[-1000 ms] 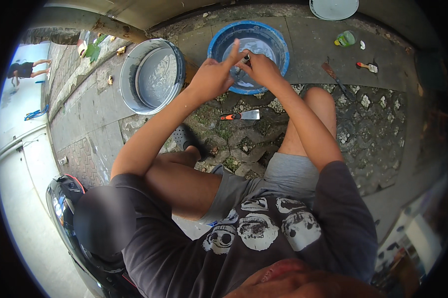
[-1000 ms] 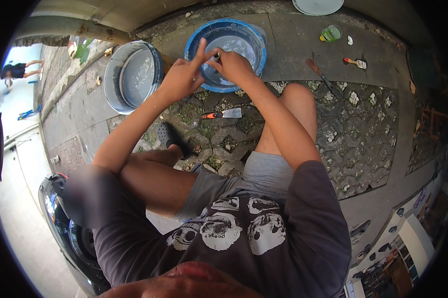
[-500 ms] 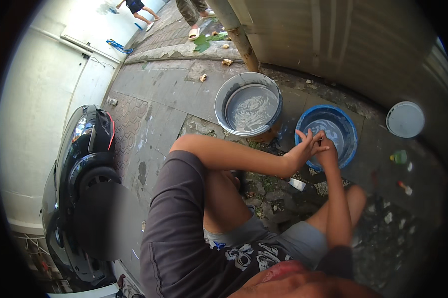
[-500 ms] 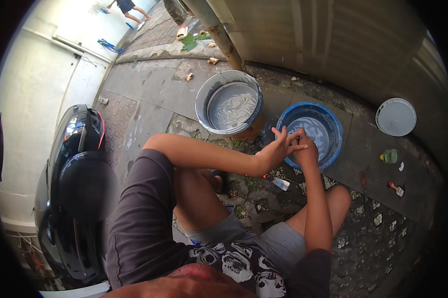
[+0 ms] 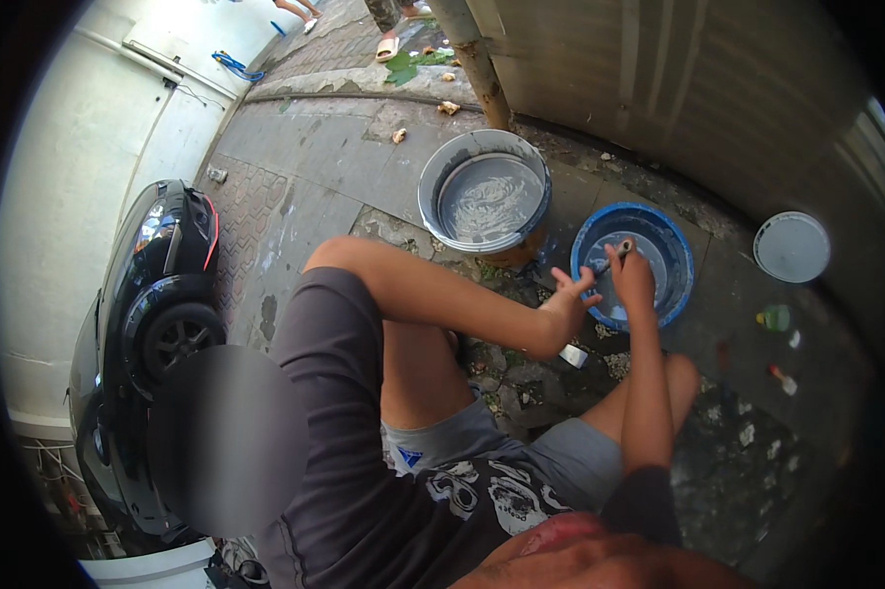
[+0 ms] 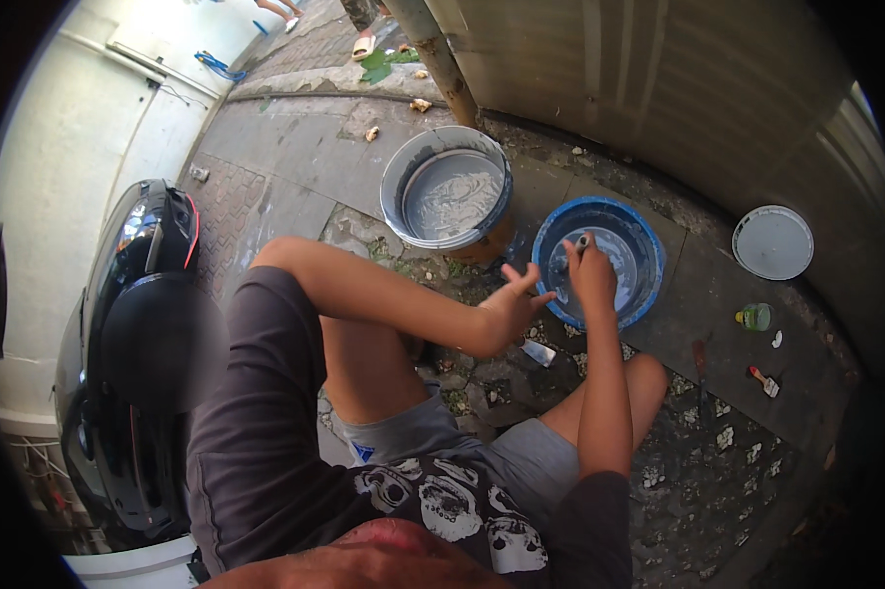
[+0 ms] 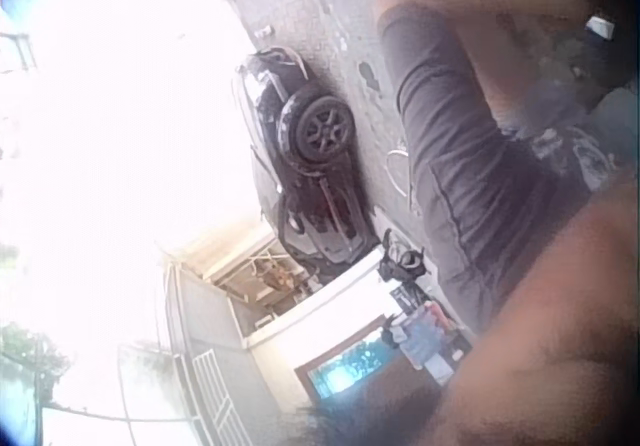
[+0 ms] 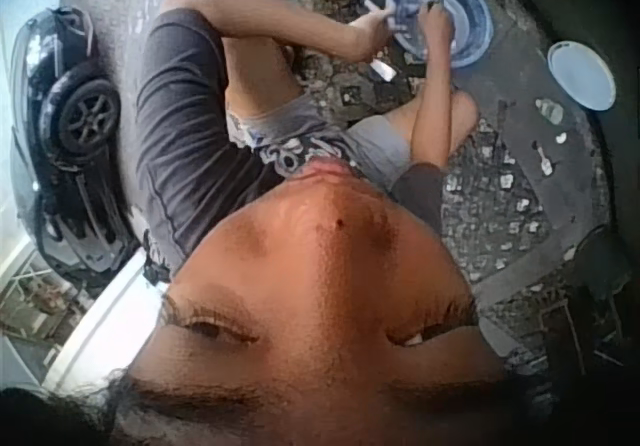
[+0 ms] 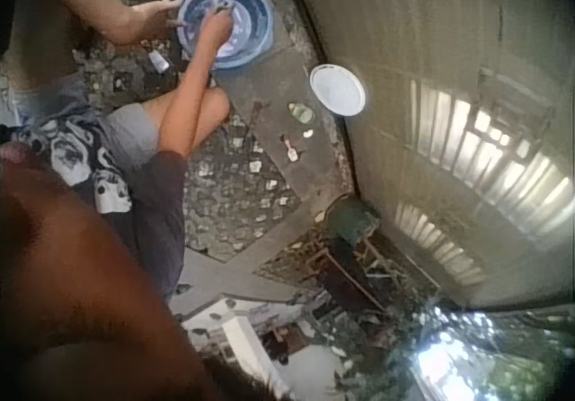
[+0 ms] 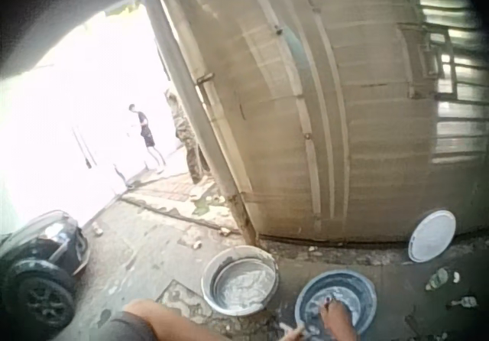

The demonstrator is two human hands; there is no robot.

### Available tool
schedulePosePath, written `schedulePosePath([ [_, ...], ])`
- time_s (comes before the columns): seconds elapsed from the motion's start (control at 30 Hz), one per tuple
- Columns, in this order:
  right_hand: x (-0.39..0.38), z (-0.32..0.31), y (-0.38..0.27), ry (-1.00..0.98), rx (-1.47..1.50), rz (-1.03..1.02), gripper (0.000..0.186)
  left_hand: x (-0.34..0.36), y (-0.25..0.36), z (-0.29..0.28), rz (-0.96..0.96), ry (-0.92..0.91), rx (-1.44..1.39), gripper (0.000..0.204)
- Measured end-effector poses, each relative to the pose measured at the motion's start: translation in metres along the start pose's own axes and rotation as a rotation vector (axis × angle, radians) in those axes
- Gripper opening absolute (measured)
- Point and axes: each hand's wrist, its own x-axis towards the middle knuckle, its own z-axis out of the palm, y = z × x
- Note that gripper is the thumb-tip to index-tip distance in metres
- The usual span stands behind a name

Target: Mixing grey paint in buckets and cleaning paint brushes outdoors.

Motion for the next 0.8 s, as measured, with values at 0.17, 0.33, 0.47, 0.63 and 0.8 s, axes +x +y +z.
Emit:
schedulePosePath([
  [0.17, 0.012, -0.006, 0.035, 0.14, 0.18, -0.195, 0.035, -0.015, -0.064, 0.045, -0.065, 0.12, -0.995, 0.047],
  [0.33, 0.018, -0.008, 0.044, 0.034, 0.339, -0.072, 0.023, -0.051, -0.1, 0.069, -0.371, 0.226, -1.196, 0.058],
  [0.47, 0.022, -0.02, 0.055, 0.16, 0.197, 0.063, 0.024, -0.078, -0.089, 0.07, -0.472, 0.223, -1.151, 0.056],
  [0.63, 0.024, -0.016, 0.052, 0.103, 0.027, 0.163, 0.024, -0.094, -0.044, 0.112, -0.559, 0.474, -0.983, 0.04],
  [0.8, 0.031, 0.024, 0.077, 0.099, 0.32, 0.038, 0.02, -0.12, -0.037, 0.085, -0.448, 0.009, -1.061, 0.048],
])
